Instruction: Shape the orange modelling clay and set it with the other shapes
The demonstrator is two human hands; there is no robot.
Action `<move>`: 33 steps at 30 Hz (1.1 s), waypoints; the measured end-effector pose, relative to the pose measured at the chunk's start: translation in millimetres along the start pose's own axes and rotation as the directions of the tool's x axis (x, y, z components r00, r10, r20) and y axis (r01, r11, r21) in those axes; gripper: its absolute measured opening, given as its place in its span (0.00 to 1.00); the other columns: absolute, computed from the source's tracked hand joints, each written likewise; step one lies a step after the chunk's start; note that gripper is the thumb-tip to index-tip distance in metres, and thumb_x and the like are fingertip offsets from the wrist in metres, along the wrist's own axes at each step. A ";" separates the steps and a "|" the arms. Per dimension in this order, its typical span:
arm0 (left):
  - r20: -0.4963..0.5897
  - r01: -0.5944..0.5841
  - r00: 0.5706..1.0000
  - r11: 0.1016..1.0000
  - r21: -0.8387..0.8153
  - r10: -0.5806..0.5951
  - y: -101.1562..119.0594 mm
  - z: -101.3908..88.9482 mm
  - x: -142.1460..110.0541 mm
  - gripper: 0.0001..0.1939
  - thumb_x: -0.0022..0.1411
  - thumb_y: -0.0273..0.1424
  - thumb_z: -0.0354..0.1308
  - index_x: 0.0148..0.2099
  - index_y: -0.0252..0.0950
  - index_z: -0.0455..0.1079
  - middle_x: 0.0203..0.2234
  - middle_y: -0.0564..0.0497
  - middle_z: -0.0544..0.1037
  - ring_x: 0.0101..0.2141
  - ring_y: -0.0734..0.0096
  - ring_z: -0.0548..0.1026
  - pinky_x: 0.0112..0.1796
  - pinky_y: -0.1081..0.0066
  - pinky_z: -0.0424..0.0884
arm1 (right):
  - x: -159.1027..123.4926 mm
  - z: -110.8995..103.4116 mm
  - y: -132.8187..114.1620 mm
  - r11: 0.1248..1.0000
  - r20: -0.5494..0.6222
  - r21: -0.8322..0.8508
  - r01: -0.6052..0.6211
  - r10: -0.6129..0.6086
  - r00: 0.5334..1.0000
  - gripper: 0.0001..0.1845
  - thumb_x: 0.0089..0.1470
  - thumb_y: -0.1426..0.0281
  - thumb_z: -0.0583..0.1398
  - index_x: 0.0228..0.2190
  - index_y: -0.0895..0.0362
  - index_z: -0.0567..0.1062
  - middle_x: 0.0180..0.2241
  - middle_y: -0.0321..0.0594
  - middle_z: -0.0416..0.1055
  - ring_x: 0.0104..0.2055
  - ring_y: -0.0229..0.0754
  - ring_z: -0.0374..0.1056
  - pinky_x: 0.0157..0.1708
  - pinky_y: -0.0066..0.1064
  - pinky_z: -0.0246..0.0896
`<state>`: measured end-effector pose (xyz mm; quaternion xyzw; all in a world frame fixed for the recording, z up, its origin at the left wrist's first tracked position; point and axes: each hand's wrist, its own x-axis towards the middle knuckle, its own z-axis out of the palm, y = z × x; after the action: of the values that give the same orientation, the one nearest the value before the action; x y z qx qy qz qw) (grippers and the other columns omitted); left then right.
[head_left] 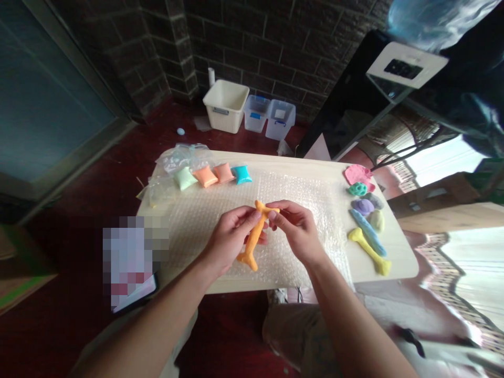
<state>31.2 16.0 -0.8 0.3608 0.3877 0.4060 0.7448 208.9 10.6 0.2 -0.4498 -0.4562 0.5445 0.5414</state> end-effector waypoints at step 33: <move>0.302 0.336 0.916 0.915 -0.222 -0.263 11.9 -4.0 -2.7 0.12 0.60 0.35 0.63 0.30 0.31 0.79 0.18 0.53 0.63 0.21 0.75 0.61 0.26 0.73 0.63 | -1.5 -10.7 -15.2 0.998 0.272 0.026 0.054 -0.059 0.960 0.09 0.58 0.67 0.76 0.42 0.51 0.90 0.36 0.40 0.83 0.36 0.41 0.78 0.38 0.36 0.76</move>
<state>22.8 19.4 8.3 0.2432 0.2767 0.2828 0.8856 222.2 9.2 13.2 -0.3523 -0.5339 0.5899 0.4928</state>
